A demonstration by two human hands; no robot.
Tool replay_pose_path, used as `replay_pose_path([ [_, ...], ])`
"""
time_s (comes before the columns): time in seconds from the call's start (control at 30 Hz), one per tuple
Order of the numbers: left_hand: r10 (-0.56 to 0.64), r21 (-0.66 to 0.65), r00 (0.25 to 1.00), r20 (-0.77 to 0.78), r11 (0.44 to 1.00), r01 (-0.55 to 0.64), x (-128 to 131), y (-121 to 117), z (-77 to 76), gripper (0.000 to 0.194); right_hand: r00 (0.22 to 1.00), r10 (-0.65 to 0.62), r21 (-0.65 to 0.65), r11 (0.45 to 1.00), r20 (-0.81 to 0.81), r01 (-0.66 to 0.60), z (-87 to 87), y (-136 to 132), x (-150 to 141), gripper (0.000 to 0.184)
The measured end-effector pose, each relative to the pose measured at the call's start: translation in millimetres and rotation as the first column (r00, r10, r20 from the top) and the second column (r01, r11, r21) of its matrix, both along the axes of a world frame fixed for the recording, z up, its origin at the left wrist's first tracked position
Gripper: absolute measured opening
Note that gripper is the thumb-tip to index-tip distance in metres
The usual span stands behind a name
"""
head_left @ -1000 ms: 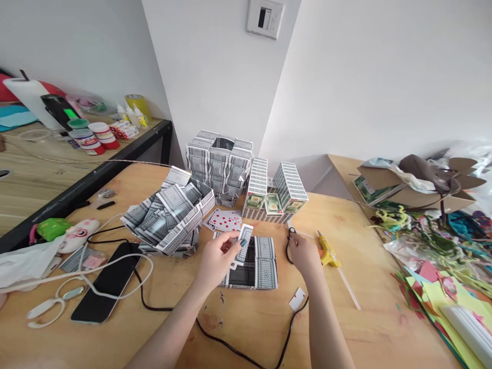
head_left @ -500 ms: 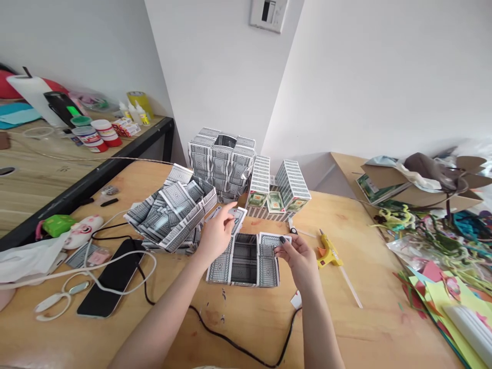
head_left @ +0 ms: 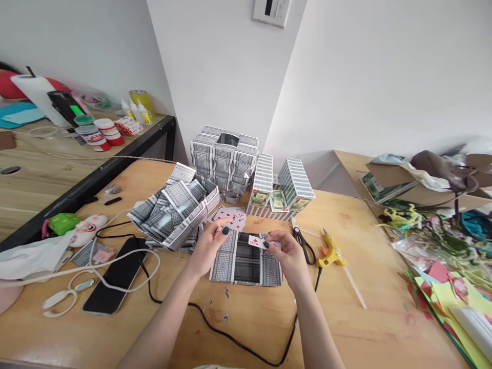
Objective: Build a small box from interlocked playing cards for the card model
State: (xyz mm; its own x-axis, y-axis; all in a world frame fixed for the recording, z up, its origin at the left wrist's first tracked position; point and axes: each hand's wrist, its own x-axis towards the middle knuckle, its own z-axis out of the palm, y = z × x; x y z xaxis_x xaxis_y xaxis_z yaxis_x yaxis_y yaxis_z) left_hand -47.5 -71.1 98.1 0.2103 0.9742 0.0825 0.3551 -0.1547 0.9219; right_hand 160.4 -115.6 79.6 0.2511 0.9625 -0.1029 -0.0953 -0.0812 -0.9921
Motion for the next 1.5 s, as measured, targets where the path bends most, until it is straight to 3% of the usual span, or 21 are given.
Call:
replay_pose_path([
  [0.1,-0.079,0.001,0.993,-0.090,0.997,0.080,-6,-5,-4.2,0.034,0.994,0.078,-0.055,0.996,0.082,-0.074,0.6,4,-1,0.031],
  [0.2,-0.074,0.046,0.982,-0.173,0.995,0.083,-8,-6,-11.4,0.029,0.987,0.150,-0.126,0.982,0.057,-0.142,1.1,8,-3,0.031],
  [0.53,-0.009,0.104,0.962,-0.274,0.994,0.039,-7,-4,-21.3,0.025,0.998,0.063,-0.195,0.979,-0.019,-0.065,-2.1,21,-24,0.025],
  [0.9,0.005,0.073,0.951,-0.308,0.997,0.018,-6,-1,-28.6,0.048,0.993,0.108,-0.231,0.966,-0.045,-0.116,-7.1,25,-26,0.016],
  [1.03,-0.010,0.082,0.943,-0.333,0.996,0.040,-5,0,-29.0,0.046,0.990,0.126,-0.147,0.980,-0.059,-0.134,-6.3,25,-21,0.024],
  [1.2,-0.011,0.113,0.949,-0.315,0.992,0.049,-2,1,-21.2,0.040,0.992,0.116,-0.097,0.988,-0.050,-0.121,1.0,27,-14,0.028],
  [1.37,-0.148,0.105,0.968,-0.200,0.980,0.171,2,4,2.2,0.026,0.974,0.217,-0.120,0.971,0.072,-0.207,14.1,34,-14,0.028],
  [1.5,-0.176,0.046,0.981,-0.084,0.982,0.181,5,5,19.0,0.029,0.946,0.285,-0.118,0.956,0.157,-0.269,22.4,36,-20,0.031],
])
